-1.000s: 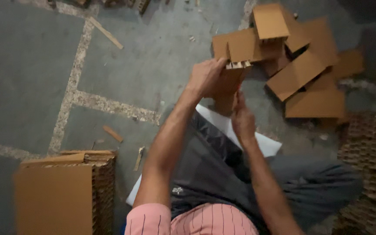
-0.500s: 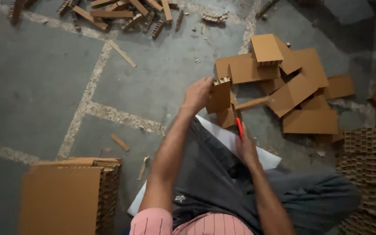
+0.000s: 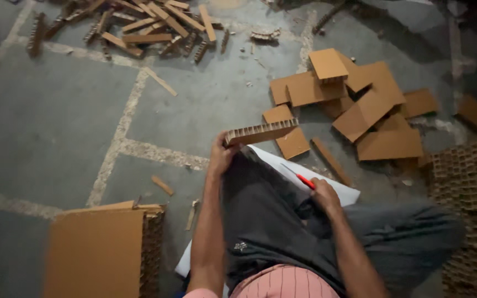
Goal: The person cuts and slots cardboard sheets using a utility knife while sitting on the floor, then assembles the pieces into a larger grid-like cardboard structure by hand.
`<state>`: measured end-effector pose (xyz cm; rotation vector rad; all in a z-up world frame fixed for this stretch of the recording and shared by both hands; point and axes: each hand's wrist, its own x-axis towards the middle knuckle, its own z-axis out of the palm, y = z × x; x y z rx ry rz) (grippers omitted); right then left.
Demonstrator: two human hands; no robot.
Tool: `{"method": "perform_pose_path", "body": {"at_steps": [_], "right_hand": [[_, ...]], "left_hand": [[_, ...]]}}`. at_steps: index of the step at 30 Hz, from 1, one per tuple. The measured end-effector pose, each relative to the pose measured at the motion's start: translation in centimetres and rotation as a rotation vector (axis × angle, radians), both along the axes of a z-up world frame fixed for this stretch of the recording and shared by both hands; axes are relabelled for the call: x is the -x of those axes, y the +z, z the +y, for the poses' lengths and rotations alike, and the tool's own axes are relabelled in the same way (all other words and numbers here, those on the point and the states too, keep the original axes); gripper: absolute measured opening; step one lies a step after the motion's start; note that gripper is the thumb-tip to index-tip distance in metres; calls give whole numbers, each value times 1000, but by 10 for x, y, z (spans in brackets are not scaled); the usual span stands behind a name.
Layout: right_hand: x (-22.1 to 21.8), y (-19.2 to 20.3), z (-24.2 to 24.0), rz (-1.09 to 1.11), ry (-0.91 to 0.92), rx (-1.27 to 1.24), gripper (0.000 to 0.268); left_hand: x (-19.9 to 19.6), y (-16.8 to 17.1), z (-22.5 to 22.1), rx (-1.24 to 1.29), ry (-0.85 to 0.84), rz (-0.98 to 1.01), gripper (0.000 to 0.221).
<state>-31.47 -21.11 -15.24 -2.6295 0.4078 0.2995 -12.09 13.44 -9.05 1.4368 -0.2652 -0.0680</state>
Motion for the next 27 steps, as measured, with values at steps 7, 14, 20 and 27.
{"method": "perform_pose_path", "body": {"at_steps": [7, 14, 20, 27], "right_hand": [[-43, 20, 0, -120, -73, -237, 53], [-75, 56, -40, -357, -151, 158, 35], [-36, 48, -58, -179, -209, 212, 57], [-64, 21, -76, -179, -476, -52, 41]], "left_hand": [[21, 56, -12, 99, 94, 134, 37], [8, 41, -63, 267, 71, 4, 37], [-17, -24, -82, 274, 30, 288, 40], [-60, -36, -82, 441, 256, 527, 45]]}}
